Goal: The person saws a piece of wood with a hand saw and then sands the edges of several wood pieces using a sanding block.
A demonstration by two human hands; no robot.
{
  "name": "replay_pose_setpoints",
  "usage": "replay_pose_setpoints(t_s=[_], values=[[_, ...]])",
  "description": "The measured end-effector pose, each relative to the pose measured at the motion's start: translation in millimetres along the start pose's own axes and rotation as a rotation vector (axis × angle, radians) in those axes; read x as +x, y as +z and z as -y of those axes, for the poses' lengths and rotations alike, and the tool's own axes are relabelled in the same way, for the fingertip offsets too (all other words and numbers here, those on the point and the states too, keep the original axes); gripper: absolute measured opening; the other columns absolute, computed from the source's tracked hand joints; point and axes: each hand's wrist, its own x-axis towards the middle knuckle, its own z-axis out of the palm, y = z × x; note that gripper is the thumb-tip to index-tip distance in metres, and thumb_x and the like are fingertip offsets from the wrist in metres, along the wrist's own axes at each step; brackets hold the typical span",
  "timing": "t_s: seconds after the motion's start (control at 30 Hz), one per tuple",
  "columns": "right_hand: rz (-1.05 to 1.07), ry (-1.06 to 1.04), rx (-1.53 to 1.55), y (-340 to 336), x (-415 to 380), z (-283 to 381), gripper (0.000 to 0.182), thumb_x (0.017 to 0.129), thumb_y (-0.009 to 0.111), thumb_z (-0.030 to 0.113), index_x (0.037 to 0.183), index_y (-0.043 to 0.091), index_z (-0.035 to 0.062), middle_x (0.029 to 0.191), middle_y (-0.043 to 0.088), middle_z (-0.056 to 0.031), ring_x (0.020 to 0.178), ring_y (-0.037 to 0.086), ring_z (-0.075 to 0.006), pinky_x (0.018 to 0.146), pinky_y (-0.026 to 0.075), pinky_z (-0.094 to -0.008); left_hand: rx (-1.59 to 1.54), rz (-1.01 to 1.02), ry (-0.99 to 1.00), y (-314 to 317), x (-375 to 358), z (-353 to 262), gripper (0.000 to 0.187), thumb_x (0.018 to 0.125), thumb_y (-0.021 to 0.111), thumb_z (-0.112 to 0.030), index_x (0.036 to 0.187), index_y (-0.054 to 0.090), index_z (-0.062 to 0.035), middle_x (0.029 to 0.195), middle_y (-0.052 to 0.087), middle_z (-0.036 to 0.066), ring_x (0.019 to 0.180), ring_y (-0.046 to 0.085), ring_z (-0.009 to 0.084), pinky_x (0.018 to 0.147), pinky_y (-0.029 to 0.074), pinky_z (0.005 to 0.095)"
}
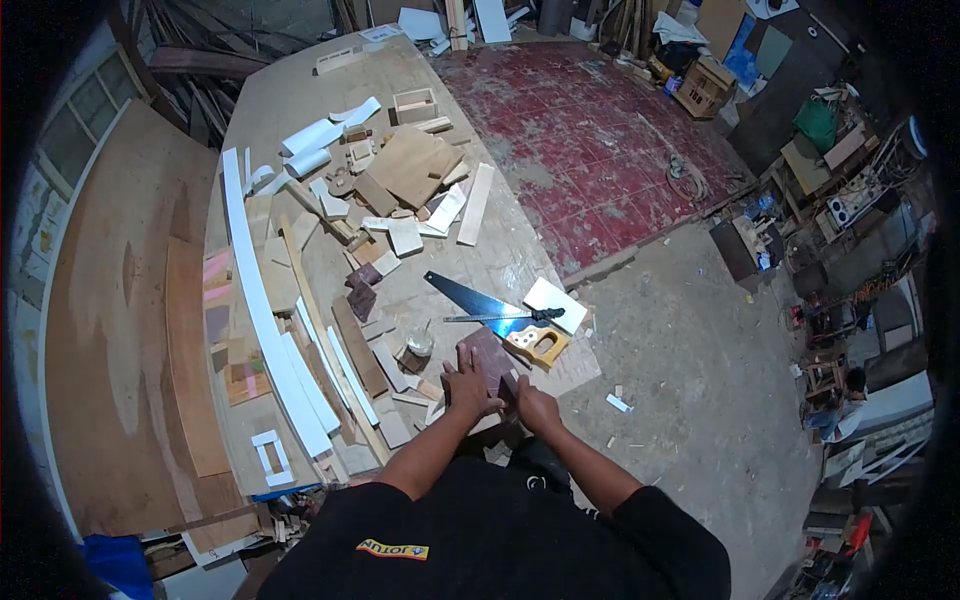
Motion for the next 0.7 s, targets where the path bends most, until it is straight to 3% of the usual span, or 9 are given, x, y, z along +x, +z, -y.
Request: replay_pose_setpoints(t_s=[0.03,0.07,0.1,0.2,0.33,0.43,0.53,0.63,0.7], values=[[0.003,-0.002,0.002,4,7,1,0.034,0.097,0.041,0.023,0.121,0.045,0.0002,0.089,0.068,-0.0268,0.079,0.068,-0.0440,0.066,0.051,-0.0566,-0.001,0.003,0.002,0,-2,0,0.139,0.061,0.076,-0.072,0.157,0.000,-0.0054,0.163,-0.001,0.022,0.137,0.028,0.0575,0.105,0.037,0.0604],[-0.077,-0.061,0.031,8,21,6,0.033,0.097,0.042,0.024,0.120,0.046,0.0011,0.088,0.068,-0.0264,0.077,0.068,-0.0439,0.065,0.051,-0.0565,0.071,0.045,0.005,-1,-1,-1,0.124,0.074,0.071,-0.064,0.157,0.001,-0.0056,0.163,-0.003,0.022,0.138,0.027,0.0570,0.106,0.037,0.0587],[-0.155,-0.121,0.060,11,34,12,0.032,0.097,0.042,0.024,0.119,0.046,0.0019,0.086,0.068,-0.0260,0.075,0.068,-0.0439,0.064,0.051,-0.0565,0.072,0.048,-0.002,9,7,-1,0.124,0.074,0.071,-0.064,0.157,0.001,-0.0056,0.163,-0.003,0.022,0.138,0.027,0.0570,0.106,0.037,0.0587],[-0.256,-0.189,0.007,-9,84,48,0.032,0.089,0.055,0.017,0.112,0.043,-0.0021,0.076,0.067,-0.0246,0.069,0.067,-0.0432,0.059,0.052,-0.0543,0.232,0.095,-0.027,34,28,2,0.092,0.092,0.054,-0.041,0.157,-0.001,-0.0068,0.162,-0.009,0.023,0.141,0.025,0.0549,0.107,0.036,0.0579],[-0.238,-0.170,0.019,-7,117,58,0.033,0.088,0.058,0.018,0.111,0.046,-0.0024,0.077,0.067,-0.0257,0.071,0.067,-0.0428,0.060,0.052,-0.0535,0.198,0.047,-0.030,37,23,4,0.092,0.091,0.054,-0.042,0.157,-0.001,-0.0073,0.162,-0.011,0.022,0.141,0.024,0.0547,0.107,0.035,0.0586],[-0.276,-0.193,0.070,3,88,41,0.031,0.089,0.058,0.021,0.109,0.047,-0.0006,0.080,0.067,-0.0272,0.075,0.068,-0.0434,0.064,0.052,-0.0541,0.186,0.055,-0.032,36,28,4,0.094,0.089,0.058,-0.043,0.157,0.004,-0.0066,0.162,-0.009,0.023,0.141,0.025,0.0547,0.108,0.034,0.0591],[-0.157,-0.114,0.084,1,37,18,0.033,0.090,0.055,0.020,0.114,0.047,-0.0010,0.086,0.067,-0.0274,0.078,0.067,-0.0450,0.067,0.051,-0.0556,0.110,0.033,-0.035,19,16,0,0.101,0.085,0.064,-0.047,0.157,0.006,-0.0062,0.162,-0.008,0.023,0.140,0.027,0.0548,0.107,0.035,0.0591],[-0.043,-0.021,0.082,8,20,11,0.037,0.092,0.052,0.020,0.123,0.048,-0.0012,0.090,0.068,-0.0265,0.080,0.066,-0.0466,0.070,0.051,-0.0564,0.060,0.077,0.002,2,4,-1,0.111,0.080,0.070,-0.050,0.157,0.004,-0.0060,0.162,-0.006,0.023,0.139,0.029,0.0548,0.106,0.037,0.0591],[-0.111,-0.006,0.168,15,38,21,0.049,0.097,0.039,0.021,0.145,0.036,0.0093,0.096,0.068,-0.0272,0.079,0.067,-0.0463,0.069,0.051,-0.0567,0.132,0.031,-0.019,20,16,1,0.110,0.081,0.067,-0.053,0.157,0.001,-0.0078,0.163,-0.006,0.023,0.139,0.028,0.0550,0.105,0.039,0.0586]])
